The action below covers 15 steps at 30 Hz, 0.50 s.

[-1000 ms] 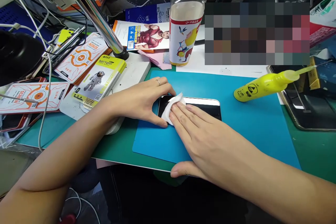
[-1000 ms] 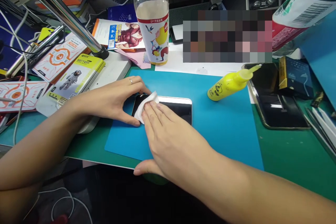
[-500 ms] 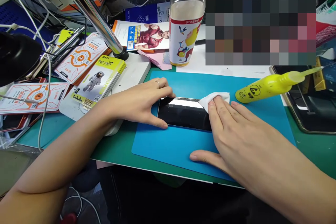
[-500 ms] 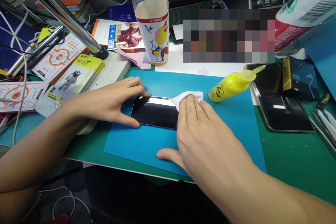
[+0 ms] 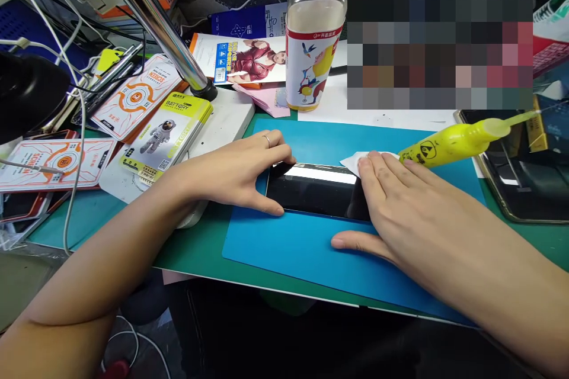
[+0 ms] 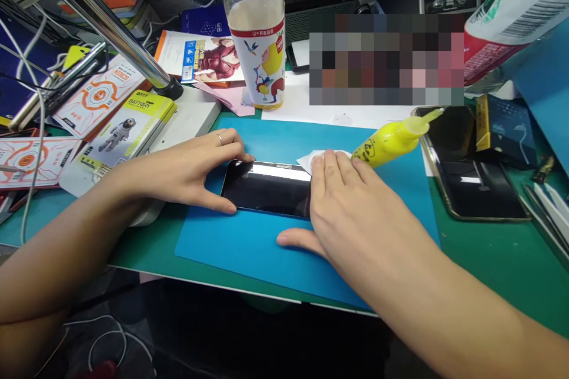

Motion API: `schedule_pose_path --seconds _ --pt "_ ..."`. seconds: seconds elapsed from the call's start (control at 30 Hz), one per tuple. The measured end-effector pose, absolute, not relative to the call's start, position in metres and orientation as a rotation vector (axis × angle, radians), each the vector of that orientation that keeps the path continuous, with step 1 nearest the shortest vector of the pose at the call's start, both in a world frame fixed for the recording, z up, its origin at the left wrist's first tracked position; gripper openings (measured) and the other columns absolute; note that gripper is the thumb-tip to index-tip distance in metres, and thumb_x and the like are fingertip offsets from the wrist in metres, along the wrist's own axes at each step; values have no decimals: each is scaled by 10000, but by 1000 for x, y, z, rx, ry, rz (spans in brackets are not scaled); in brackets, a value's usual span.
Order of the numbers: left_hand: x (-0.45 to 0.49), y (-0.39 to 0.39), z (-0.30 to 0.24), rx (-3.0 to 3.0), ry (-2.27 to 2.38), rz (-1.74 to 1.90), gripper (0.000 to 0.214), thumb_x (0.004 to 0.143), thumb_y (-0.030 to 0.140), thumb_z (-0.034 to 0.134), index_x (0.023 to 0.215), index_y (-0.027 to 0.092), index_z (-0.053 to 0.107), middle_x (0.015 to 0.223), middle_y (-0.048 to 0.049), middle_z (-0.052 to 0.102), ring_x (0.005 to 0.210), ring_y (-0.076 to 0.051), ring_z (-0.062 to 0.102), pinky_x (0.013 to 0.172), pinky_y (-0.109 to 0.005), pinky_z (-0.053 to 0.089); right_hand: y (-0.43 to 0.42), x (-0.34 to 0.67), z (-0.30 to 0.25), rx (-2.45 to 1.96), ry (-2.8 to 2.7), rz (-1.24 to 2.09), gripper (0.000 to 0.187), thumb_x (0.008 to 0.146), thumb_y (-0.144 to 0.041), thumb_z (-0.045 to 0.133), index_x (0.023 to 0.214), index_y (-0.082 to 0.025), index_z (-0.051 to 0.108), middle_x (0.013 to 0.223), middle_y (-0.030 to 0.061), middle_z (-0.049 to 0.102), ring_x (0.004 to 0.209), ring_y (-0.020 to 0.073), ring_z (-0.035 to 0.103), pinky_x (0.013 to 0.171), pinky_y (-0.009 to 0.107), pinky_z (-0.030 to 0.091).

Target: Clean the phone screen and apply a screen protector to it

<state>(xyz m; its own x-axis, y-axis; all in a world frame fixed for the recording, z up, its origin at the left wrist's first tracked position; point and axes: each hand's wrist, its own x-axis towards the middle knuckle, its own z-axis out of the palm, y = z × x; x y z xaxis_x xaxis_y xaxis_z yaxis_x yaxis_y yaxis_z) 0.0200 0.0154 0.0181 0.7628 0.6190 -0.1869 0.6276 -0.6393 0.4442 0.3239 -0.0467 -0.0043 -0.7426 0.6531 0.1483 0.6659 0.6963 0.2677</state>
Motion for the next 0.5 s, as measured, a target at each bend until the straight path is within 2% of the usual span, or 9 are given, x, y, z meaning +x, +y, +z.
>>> schedule_pose_path --seconds 0.23,0.3,0.4,0.5 --pt "20 15 17 2492 940 -28 640 864 594 857 1296 176 637 1195 -76 573 1091 -284 589 902 -346 458 -43 337 5 -842 -2918 -411 1028 1068 -726 242 1396 172 619 1354 466 682 1223 539 747 974 622 658" --pt "20 15 17 2498 933 -23 644 860 591 861 1296 172 639 1186 -78 574 1087 -285 592 901 -346 461 -36 339 5 -705 -2934 -307 927 1079 -695 333 1443 107 621 1457 419 654 1319 516 707 1024 633 647" --pt "20 15 16 2506 933 -18 650 856 586 860 1311 176 639 1188 -79 578 1090 -290 597 918 -354 469 -24 340 2 -560 -2976 -29 859 1058 -668 494 1597 1 527 1646 308 542 1498 472 578 1166 656 569" --pt "20 15 15 2508 946 -15 655 850 585 857 1324 191 636 1205 -78 585 1110 -298 599 931 -360 476 -14 343 1 -586 -2950 243 828 1034 -599 616 1676 -98 464 1759 220 408 1551 438 520 1200 601 559"
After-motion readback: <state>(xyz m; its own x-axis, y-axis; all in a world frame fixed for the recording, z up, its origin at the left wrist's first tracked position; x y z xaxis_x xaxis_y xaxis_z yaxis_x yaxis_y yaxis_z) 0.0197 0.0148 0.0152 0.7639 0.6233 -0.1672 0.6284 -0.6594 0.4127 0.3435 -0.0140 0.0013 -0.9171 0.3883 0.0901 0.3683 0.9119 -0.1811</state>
